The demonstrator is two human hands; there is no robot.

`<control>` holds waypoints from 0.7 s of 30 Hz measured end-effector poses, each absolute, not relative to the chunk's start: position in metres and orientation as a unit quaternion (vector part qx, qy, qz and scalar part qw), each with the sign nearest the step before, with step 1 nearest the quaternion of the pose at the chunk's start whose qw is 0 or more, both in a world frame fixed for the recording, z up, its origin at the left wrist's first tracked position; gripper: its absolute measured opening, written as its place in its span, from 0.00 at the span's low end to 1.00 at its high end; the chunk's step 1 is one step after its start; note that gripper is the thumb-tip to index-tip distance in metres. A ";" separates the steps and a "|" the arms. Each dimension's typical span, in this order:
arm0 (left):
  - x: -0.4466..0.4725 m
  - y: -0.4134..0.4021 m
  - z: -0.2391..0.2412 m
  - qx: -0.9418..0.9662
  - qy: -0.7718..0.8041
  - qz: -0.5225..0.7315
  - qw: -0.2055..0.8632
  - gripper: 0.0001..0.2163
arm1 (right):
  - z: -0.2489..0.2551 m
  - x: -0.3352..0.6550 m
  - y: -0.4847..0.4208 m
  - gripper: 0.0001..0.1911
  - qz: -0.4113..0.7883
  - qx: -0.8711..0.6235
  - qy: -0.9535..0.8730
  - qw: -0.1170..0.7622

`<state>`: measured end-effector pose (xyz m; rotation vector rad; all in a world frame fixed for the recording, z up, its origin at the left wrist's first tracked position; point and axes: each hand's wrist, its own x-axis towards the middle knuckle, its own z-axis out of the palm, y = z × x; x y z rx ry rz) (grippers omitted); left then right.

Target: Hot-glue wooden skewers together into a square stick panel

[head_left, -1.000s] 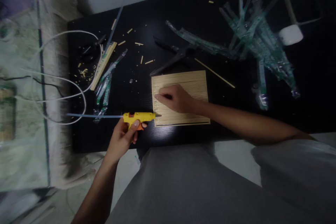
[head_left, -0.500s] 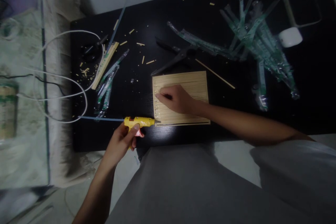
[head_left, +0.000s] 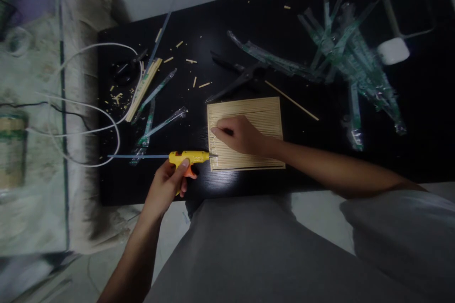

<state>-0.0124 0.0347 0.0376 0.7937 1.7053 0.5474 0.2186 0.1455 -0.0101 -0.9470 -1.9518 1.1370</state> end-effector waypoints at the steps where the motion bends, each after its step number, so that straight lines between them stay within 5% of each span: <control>1: -0.012 0.034 0.038 0.338 0.722 0.229 0.559 0.19 | -0.010 0.219 0.145 0.23 0.435 -0.368 -0.749 0.338; 21: -0.015 0.004 0.039 0.322 0.725 0.226 0.566 0.21 | -0.005 0.218 0.143 0.23 0.431 -0.372 -0.751 0.335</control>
